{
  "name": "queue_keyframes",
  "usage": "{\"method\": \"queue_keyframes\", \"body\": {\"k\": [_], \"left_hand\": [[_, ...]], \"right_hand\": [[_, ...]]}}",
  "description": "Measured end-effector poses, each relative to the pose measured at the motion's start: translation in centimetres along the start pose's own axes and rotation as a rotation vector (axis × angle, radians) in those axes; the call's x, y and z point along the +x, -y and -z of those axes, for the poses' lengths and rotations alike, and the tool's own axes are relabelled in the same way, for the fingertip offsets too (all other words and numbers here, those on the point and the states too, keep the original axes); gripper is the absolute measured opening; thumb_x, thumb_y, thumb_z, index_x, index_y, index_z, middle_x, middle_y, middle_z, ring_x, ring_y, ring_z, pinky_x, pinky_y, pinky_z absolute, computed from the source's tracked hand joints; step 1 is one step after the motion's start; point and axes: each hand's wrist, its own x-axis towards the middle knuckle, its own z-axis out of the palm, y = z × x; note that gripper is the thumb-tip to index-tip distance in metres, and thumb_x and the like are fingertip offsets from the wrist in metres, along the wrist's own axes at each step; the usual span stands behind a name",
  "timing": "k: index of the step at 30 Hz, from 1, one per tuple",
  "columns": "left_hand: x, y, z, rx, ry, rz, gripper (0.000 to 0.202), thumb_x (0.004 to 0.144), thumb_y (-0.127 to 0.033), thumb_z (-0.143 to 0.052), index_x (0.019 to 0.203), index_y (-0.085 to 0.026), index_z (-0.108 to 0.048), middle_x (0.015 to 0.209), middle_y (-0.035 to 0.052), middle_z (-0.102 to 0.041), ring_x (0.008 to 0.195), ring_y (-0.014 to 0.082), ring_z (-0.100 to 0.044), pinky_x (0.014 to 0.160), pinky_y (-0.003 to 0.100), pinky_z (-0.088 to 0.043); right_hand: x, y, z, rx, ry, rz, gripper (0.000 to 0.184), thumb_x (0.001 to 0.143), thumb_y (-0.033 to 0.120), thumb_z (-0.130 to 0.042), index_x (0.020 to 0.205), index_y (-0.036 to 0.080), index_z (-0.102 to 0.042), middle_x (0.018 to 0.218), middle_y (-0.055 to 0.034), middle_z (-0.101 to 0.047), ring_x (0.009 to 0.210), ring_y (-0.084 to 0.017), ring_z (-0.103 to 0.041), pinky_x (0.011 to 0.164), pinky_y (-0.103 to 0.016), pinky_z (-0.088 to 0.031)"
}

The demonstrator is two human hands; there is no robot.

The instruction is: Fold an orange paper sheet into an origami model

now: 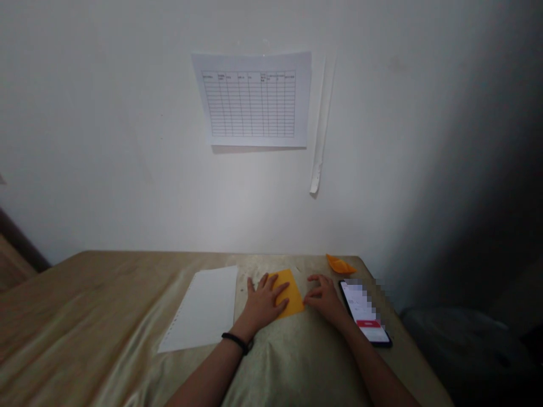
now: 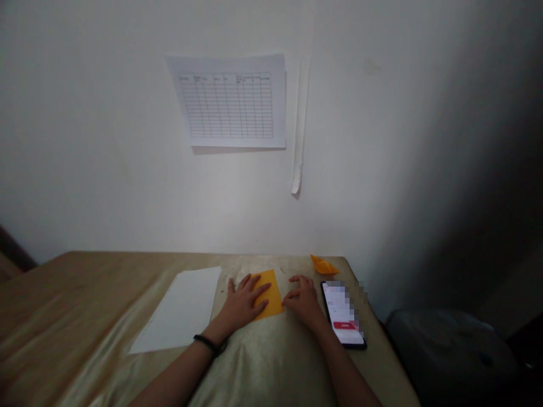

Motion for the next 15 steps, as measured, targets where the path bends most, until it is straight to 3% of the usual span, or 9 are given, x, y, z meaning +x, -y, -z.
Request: {"method": "queue_keyframes", "body": {"k": [6,15], "left_hand": [[0.03,0.07,-0.11,-0.007,-0.012,-0.008,0.051,0.096,-0.063,-0.039,0.143,-0.046,-0.047,0.155,0.0054,-0.042,0.143,0.0395,-0.031,0.107,0.080,-0.005],[-0.04,-0.06,0.13,-0.019,-0.004,-0.008,0.050,0.096,-0.062,-0.040,0.143,-0.046,-0.047,0.154,0.0059,-0.042,0.144,0.0384,-0.030,0.107,0.079,-0.006]], "right_hand": [[-0.24,0.19,0.53,0.037,0.055,-0.023,0.026,0.057,0.019,-0.077,0.083,0.023,-0.072,0.118,-0.0051,-0.067,0.126,-0.026,-0.051,0.109,-0.040,-0.038],[0.04,-0.06,0.03,-0.043,0.036,-0.004,0.008,0.070,0.027,-0.077,0.078,0.025,-0.076,0.128,-0.0053,-0.063,0.130,-0.026,-0.045,0.113,-0.039,-0.033]]}}
